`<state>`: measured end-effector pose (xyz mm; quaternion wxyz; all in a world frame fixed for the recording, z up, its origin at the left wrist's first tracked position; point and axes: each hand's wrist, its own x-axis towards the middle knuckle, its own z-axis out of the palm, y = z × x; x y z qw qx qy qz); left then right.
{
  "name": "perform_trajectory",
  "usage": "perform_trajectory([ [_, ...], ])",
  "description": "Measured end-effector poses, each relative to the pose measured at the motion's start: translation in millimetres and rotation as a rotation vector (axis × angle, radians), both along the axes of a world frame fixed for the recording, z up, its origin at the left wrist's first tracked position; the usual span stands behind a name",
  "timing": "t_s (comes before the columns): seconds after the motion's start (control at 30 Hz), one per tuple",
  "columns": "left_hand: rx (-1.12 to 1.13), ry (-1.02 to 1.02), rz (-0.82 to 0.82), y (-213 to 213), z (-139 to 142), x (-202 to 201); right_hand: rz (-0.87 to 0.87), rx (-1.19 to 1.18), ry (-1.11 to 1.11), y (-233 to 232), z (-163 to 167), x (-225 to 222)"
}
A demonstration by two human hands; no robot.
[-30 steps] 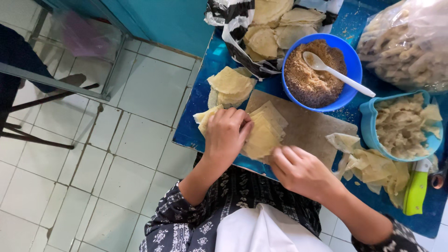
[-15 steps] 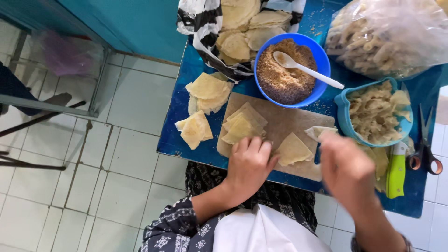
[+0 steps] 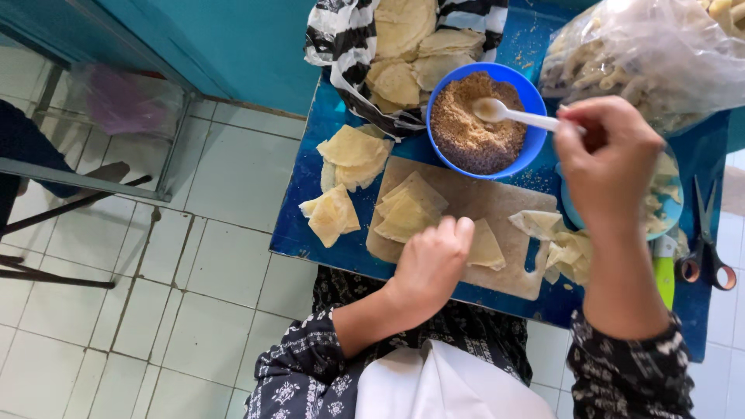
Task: The person sits at a blue table folding thin square pastry wrappers by hand, pressing each fold flat on a cutting board. They use scissors to trim a wrapper, then spoon a brown sugar mixture from a blue bowl onto a folded wrapper and continue folding more wrappers into a stack.
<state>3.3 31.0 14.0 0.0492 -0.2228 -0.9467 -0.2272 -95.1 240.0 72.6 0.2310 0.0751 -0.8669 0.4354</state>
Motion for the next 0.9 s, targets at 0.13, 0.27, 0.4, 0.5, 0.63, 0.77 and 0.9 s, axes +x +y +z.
perform_trajectory([
  [0.13,0.117,-0.080,0.002,-4.7,-0.5,0.2,0.154,-0.326,-0.169,-26.3,-7.9,-26.0],
  [0.27,0.281,-0.133,-0.040,-17.1,1.1,7.4,0.077,-0.410,-0.151,-28.1,-19.6,-26.3],
  [0.4,0.434,-0.139,-0.048,-26.6,0.4,10.8,0.027,-0.581,-0.136,-6.8,-26.4,-16.0],
  [0.5,0.509,-0.122,-0.023,-27.1,-1.0,12.1,0.059,-0.792,-0.109,16.5,-31.0,0.4],
  [0.63,0.507,-0.119,0.037,-25.0,-3.4,14.4,0.077,-0.880,-0.150,43.4,-43.9,56.2],
  [0.77,0.464,-0.066,0.051,-23.2,-6.2,18.3,-0.002,-0.897,-0.307,48.1,-67.4,121.1],
  [0.9,0.498,-0.027,0.048,-22.1,-8.8,22.9,-0.020,-0.818,-0.430,39.7,-76.8,162.7],
])
